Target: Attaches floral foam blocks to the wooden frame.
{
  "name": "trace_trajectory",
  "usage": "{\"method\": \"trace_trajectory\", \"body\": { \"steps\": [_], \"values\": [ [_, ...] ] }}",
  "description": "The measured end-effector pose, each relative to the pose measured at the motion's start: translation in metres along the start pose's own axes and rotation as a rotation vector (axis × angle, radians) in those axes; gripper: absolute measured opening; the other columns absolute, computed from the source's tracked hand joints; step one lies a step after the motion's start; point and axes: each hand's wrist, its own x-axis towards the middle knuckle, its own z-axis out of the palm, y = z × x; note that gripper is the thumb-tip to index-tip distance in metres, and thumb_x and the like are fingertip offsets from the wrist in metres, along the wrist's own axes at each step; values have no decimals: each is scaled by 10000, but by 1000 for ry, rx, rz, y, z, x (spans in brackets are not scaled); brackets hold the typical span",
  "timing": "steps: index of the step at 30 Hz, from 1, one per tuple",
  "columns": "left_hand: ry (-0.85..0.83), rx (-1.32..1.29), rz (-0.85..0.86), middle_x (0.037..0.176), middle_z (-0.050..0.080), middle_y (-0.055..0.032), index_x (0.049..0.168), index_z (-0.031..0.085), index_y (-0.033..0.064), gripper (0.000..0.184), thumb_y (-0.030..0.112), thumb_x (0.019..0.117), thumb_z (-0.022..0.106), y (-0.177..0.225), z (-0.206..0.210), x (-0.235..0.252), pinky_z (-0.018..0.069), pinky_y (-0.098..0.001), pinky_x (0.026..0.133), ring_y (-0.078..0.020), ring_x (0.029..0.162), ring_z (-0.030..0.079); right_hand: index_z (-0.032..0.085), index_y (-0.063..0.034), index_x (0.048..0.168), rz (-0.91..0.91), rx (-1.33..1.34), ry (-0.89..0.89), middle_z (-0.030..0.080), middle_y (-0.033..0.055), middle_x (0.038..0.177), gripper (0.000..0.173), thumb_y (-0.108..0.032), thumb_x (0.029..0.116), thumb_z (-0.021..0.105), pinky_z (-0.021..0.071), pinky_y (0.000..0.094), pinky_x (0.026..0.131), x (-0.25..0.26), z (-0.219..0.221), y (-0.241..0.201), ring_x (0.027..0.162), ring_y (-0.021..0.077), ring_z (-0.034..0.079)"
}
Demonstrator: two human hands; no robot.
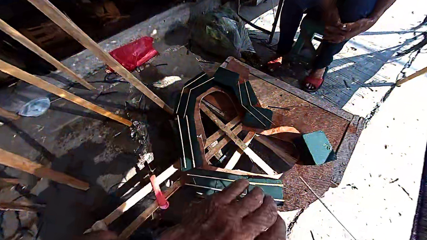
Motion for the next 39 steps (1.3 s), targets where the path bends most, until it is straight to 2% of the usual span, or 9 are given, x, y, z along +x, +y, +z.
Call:
{"method": "trace_trajectory", "body": {
  "steps": [4, 7, 9, 26, 30, 33, 34, 36, 39],
  "values": [
    [-169, 95, -14, 1322, 671, -168, 1331, 658, 97, 340, 181, 1019, 554, -10, 22, 12, 464, -570, 1095, -353, 1264, 625, 764, -107, 998, -461, -8, 129, 694, 28, 822, 233, -241, 961, 577, 528, 271, 616, 62, 74, -57, 679, 90, 618],
    [-199, -1, -136, 962, 691, -115, 1144, 728, 110, 227, 144, 1017, 543, -62, 45, -2, 584, -452, 723, -292, 877, 693, 765, -71, 1011, -614, 74, 114, 733, 66, 851, 210, -202, 964, 607, 568, 271, 678, 98, 121, -68, 735, 121, 678],
    [-195, -29, -211, 894, 671, -86, 1082, 728, 120, 226, 183, 1050, 514, -86, 55, -17, 578, -415, 659, -253, 809, 685, 774, -119, 1011, -607, 42, 93, 737, 30, 858, 243, -291, 980, 604, 595, 342, 698, 114, 149, -67, 765, 127, 702],
    [-325, -165, -1030, 1151, 708, -185, 1247, 693, 62, 303, 149, 1061, 470, -197, 123, -16, 533, -559, 956, -356, 1101, 679, 765, -143, 873, -334, -322, 56, 724, 74, 806, 385, -459, 974, 570, 552, 524, 604, 244, 300, -105, 720, 294, 716],
    [-452, -369, -952, 983, 715, -158, 1111, 728, 43, 229, 138, 1034, 534, -251, 97, -7, 547, -542, 840, -309, 933, 691, 758, -139, 1030, -213, -193, -544, 739, 104, 950, 386, -463, 1026, 548, 548, 549, 731, 294, 255, -134, 871, 299, 709],
    [-170, -863, -729, 741, 688, 59, 844, 732, 121, 240, 116, 935, 510, -306, 58, -22, 420, -171, 534, 6, 598, 546, 746, -110, 967, -404, 671, -931, 728, -72, 900, 266, -232, 1058, 529, 470, 171, 608, 353, 231, -96, 685, -32, 569],
    [-46, -897, -736, 690, 625, 72, 854, 709, 122, 220, 122, 943, 508, -320, 53, -20, 353, -147, 487, 21, 543, 467, 741, -105, 1039, -382, 810, -874, 717, -43, 959, 252, -208, 1066, 513, 464, 166, 608, 368, 230, -91, 699, -21, 557],
    [19, -662, -795, 796, 669, 17, 1044, 695, 98, 118, 150, 964, 625, -349, 58, -2, 503, -252, 612, -55, 656, 585, 689, -137, 1305, -392, 558, -642, 652, 30, 1210, 311, -146, 1068, 488, 537, 259, 747, 404, 229, -96, 900, 81, 615],
    [-8, -352, -767, 883, 655, -64, 1304, 644, 84, 402, 296, 968, 705, -382, 91, 46, 549, -419, 734, -174, 752, 623, 637, -155, 1403, -486, 109, -507, 625, 159, 1247, 366, -142, 1047, 555, 569, 420, 875, 450, 239, -131, 997, 224, 657]
  ]
}}
